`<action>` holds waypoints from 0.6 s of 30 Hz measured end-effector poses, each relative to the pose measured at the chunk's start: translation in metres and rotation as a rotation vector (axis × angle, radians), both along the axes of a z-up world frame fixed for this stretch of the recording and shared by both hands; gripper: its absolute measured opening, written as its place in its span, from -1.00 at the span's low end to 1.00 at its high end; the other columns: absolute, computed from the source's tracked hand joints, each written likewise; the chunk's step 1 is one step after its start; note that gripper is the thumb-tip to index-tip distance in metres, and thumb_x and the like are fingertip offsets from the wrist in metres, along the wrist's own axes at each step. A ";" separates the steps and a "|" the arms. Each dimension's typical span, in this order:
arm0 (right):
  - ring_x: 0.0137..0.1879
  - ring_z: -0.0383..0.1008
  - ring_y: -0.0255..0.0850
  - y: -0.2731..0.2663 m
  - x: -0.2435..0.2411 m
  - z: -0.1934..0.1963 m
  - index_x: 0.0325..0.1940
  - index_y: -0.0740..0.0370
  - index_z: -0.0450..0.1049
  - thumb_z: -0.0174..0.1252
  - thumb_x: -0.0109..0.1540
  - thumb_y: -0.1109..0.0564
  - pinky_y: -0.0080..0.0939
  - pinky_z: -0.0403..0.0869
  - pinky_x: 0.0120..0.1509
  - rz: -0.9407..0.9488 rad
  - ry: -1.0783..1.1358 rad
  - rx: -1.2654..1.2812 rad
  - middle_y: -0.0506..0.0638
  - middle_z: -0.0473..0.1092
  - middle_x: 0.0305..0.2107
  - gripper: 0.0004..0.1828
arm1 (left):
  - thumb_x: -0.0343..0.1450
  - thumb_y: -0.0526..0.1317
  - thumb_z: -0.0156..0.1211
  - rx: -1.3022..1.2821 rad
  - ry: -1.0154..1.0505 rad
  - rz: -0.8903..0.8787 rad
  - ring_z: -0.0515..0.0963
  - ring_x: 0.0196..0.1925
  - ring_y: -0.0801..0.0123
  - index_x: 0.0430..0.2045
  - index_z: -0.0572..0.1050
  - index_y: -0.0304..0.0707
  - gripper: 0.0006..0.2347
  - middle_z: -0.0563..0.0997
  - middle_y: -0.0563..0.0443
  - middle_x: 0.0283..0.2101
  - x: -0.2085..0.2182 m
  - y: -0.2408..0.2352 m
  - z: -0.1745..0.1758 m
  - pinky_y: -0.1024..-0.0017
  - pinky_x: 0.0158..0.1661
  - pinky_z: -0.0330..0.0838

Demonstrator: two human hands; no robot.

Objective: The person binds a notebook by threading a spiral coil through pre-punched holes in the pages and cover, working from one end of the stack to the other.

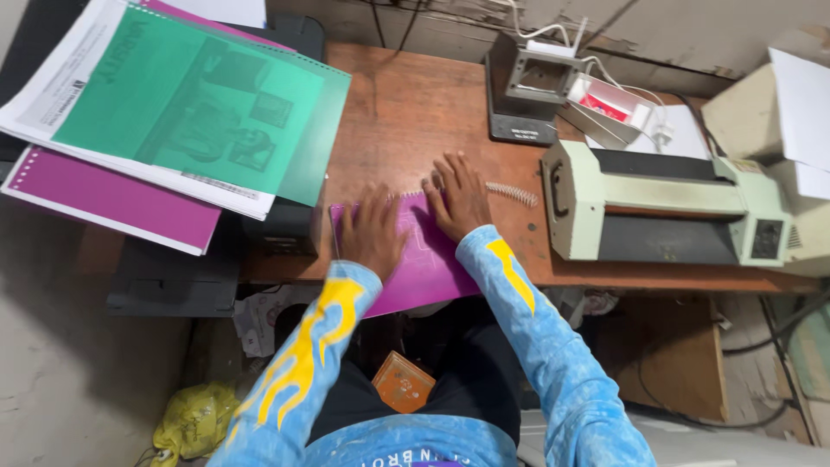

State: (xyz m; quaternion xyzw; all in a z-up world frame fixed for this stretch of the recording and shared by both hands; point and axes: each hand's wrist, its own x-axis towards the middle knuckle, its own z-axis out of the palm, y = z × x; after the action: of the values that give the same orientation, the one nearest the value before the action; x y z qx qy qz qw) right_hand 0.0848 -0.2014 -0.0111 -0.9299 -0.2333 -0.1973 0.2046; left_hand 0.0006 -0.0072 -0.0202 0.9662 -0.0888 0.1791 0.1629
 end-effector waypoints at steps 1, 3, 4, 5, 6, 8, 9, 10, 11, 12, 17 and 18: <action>0.58 0.05 0.15 0.002 0.011 -0.003 0.39 0.18 0.31 0.06 0.41 -0.12 0.22 0.10 0.54 -0.002 -0.005 -0.001 0.20 0.22 0.40 -0.47 | 0.39 0.09 0.15 0.015 -0.007 0.000 0.12 0.51 0.05 0.28 0.32 -0.23 -0.41 0.25 -0.12 0.44 -0.014 -0.006 -0.001 -0.14 0.34 -0.07; 0.59 0.02 0.15 0.006 0.044 -0.009 0.40 0.18 0.29 0.03 0.42 -0.14 0.22 0.07 0.56 -0.014 0.002 -0.006 0.20 0.20 0.41 -0.46 | 0.43 0.17 0.03 0.042 -0.004 -0.010 0.09 0.52 0.05 0.32 0.28 -0.33 -0.35 0.20 -0.17 0.46 -0.036 -0.016 -0.004 -0.16 0.38 -0.13; 0.60 0.00 0.16 0.011 0.061 -0.013 0.42 0.20 0.28 -0.01 0.44 -0.16 0.24 0.05 0.58 -0.013 0.023 -0.013 0.20 0.18 0.42 -0.44 | 0.44 0.16 0.01 0.049 0.029 -0.007 0.08 0.53 0.06 0.33 0.27 -0.32 -0.36 0.20 -0.16 0.47 -0.039 -0.015 -0.006 -0.16 0.39 -0.14; 0.60 -0.03 0.16 0.014 0.073 -0.013 0.44 0.21 0.26 -0.04 0.45 -0.18 0.25 0.03 0.59 -0.016 0.042 -0.024 0.21 0.15 0.44 -0.42 | 0.45 0.16 -0.01 0.051 0.060 -0.007 0.07 0.55 0.07 0.34 0.27 -0.32 -0.36 0.19 -0.15 0.49 -0.039 -0.015 -0.006 -0.15 0.40 -0.15; 0.61 -0.06 0.15 0.017 0.078 -0.017 0.44 0.20 0.26 -0.07 0.45 -0.19 0.28 0.00 0.58 -0.050 0.098 -0.057 0.19 0.13 0.45 -0.41 | 0.46 0.16 -0.03 0.053 0.092 -0.008 0.06 0.56 0.08 0.35 0.26 -0.31 -0.37 0.18 -0.14 0.50 -0.040 -0.015 -0.005 -0.14 0.41 -0.16; 0.62 -0.12 0.13 0.029 0.084 -0.018 0.44 0.18 0.25 -0.12 0.44 -0.21 0.32 -0.06 0.58 -0.097 0.195 -0.128 0.17 0.08 0.46 -0.40 | 0.47 0.14 -0.02 0.034 0.084 -0.013 0.07 0.56 0.10 0.36 0.27 -0.32 -0.37 0.19 -0.14 0.50 -0.039 -0.016 -0.002 -0.13 0.43 -0.16; 0.63 -0.14 0.12 0.032 0.083 -0.019 0.46 0.17 0.23 -0.15 0.44 -0.21 0.34 -0.06 0.57 -0.090 0.200 -0.156 0.17 0.05 0.48 -0.39 | 0.48 0.14 -0.02 0.029 0.075 -0.012 0.07 0.56 0.10 0.36 0.27 -0.33 -0.38 0.19 -0.14 0.50 -0.038 -0.014 0.000 -0.13 0.43 -0.15; 0.63 -0.16 0.12 0.034 0.081 -0.017 0.49 0.16 0.21 -0.17 0.44 -0.22 0.37 -0.07 0.56 -0.083 0.205 -0.184 0.18 0.02 0.49 -0.37 | 0.48 0.13 -0.02 0.029 0.063 -0.007 0.07 0.56 0.11 0.37 0.27 -0.33 -0.38 0.19 -0.15 0.51 -0.038 -0.013 0.001 -0.12 0.43 -0.16; 0.63 -0.19 0.11 0.034 0.077 -0.015 0.52 0.16 0.19 -0.20 0.45 -0.22 0.39 -0.08 0.55 -0.078 0.210 -0.214 0.18 -0.02 0.51 -0.36 | 0.48 0.13 -0.01 0.027 0.052 -0.006 0.07 0.57 0.11 0.37 0.27 -0.34 -0.38 0.18 -0.15 0.51 -0.038 -0.014 0.002 -0.12 0.44 -0.16; 0.63 -0.19 0.12 0.035 0.073 -0.014 0.53 0.16 0.18 -0.21 0.45 -0.21 0.39 -0.09 0.54 -0.050 0.208 -0.230 0.19 -0.03 0.51 -0.35 | 0.48 0.12 -0.01 0.025 0.041 -0.004 0.07 0.57 0.12 0.38 0.27 -0.34 -0.37 0.18 -0.16 0.52 -0.038 -0.013 0.002 -0.11 0.44 -0.16; 0.66 -0.17 0.07 0.026 0.036 -0.007 0.59 0.15 0.14 -0.25 0.50 -0.16 0.37 -0.10 0.60 0.060 0.192 -0.269 0.12 -0.04 0.55 -0.38 | 0.46 0.10 0.03 0.009 0.096 -0.011 0.07 0.56 0.10 0.37 0.26 -0.34 -0.37 0.18 -0.16 0.51 -0.035 -0.014 0.001 -0.14 0.43 -0.17; 0.66 -0.16 0.08 0.024 0.029 -0.005 0.58 0.14 0.15 -0.23 0.49 -0.16 0.36 -0.09 0.60 0.065 0.206 -0.270 0.11 -0.04 0.55 -0.38 | 0.45 0.10 0.03 0.010 0.102 -0.010 0.07 0.56 0.10 0.36 0.26 -0.35 -0.37 0.17 -0.16 0.50 -0.035 -0.014 0.001 -0.15 0.43 -0.17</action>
State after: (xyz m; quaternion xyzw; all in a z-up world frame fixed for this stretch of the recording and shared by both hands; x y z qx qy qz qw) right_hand 0.1143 -0.1773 -0.0156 -0.9563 -0.2653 -0.0612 0.1067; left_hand -0.0344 -0.0212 -0.0196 0.9744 -0.0861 0.1284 0.1633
